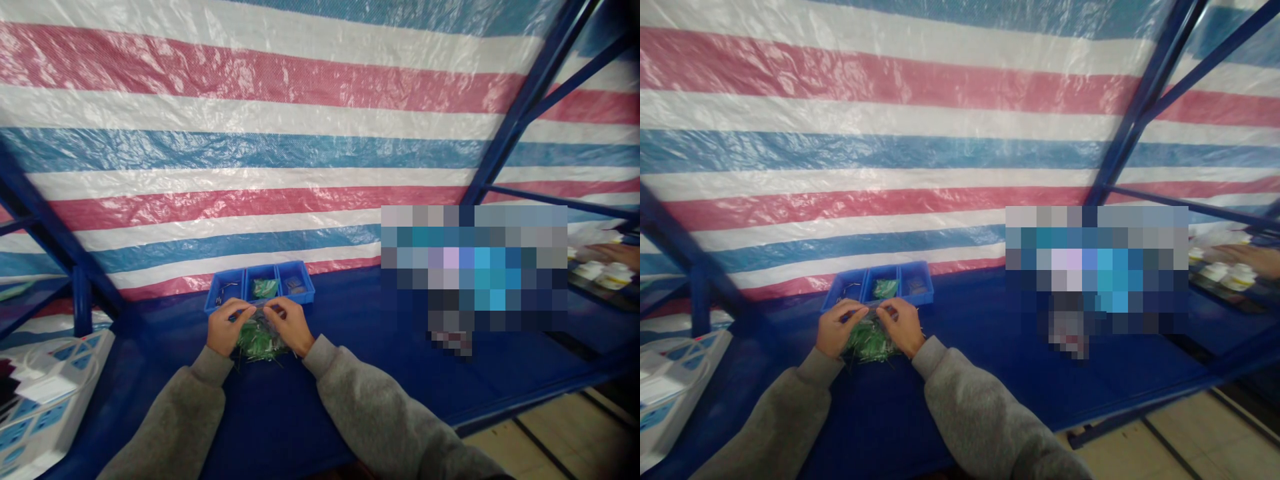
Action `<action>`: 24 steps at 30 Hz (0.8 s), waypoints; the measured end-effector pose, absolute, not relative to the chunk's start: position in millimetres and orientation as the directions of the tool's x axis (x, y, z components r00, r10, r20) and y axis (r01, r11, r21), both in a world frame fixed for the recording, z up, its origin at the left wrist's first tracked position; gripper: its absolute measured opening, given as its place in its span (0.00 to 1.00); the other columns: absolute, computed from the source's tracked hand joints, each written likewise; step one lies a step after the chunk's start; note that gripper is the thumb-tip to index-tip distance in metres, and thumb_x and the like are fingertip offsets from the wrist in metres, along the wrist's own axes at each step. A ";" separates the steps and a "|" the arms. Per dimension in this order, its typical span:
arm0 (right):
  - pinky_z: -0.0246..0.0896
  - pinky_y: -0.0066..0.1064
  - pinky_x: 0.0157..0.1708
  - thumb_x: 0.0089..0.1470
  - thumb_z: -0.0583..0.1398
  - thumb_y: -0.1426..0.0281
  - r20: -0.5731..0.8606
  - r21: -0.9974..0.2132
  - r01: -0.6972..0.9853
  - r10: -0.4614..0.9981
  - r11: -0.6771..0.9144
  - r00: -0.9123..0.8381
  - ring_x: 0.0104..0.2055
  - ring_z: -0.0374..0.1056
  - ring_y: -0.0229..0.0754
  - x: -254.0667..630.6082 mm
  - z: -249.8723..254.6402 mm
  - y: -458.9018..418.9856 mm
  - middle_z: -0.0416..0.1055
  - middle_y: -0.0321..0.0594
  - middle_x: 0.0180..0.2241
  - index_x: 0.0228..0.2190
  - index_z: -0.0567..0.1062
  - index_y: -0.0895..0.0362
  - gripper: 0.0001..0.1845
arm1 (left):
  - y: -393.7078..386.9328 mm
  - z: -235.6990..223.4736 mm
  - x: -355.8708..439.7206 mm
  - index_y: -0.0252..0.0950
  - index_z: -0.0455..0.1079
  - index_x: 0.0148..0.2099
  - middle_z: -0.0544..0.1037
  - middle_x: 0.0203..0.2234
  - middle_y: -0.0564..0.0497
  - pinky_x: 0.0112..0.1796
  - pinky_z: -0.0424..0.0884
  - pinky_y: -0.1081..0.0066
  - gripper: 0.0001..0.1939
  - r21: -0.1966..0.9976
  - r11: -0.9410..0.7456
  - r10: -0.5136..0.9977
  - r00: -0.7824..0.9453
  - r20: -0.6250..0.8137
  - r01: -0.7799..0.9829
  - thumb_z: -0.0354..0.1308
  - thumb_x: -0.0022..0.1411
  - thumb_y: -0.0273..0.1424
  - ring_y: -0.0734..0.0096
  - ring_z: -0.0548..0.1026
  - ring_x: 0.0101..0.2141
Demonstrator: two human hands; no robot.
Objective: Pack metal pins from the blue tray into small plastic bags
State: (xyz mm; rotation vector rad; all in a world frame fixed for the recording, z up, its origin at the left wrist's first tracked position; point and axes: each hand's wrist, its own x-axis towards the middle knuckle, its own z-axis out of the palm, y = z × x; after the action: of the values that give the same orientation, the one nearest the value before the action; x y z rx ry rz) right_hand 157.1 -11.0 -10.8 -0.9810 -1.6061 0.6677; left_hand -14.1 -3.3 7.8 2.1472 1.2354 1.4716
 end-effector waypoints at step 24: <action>0.60 0.25 0.27 0.59 0.50 0.66 0.511 -0.842 0.180 0.859 0.510 -0.044 0.24 0.64 0.34 157.2 -10.0 -12.6 0.71 0.37 0.28 0.38 0.74 0.56 0.14 | -4.2 4.5 -11.0 0.33 0.67 0.46 0.76 0.28 0.50 0.32 0.71 0.70 0.21 0.864 -0.419 0.907 0.084 0.412 0.280 0.60 0.53 0.39 0.68 0.75 0.29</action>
State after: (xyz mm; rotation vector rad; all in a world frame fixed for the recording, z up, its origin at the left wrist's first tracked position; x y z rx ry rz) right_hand 157.2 -12.6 -10.0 -0.9272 -1.5455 0.7030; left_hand -11.0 -4.2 4.5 1.7707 1.1732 1.3528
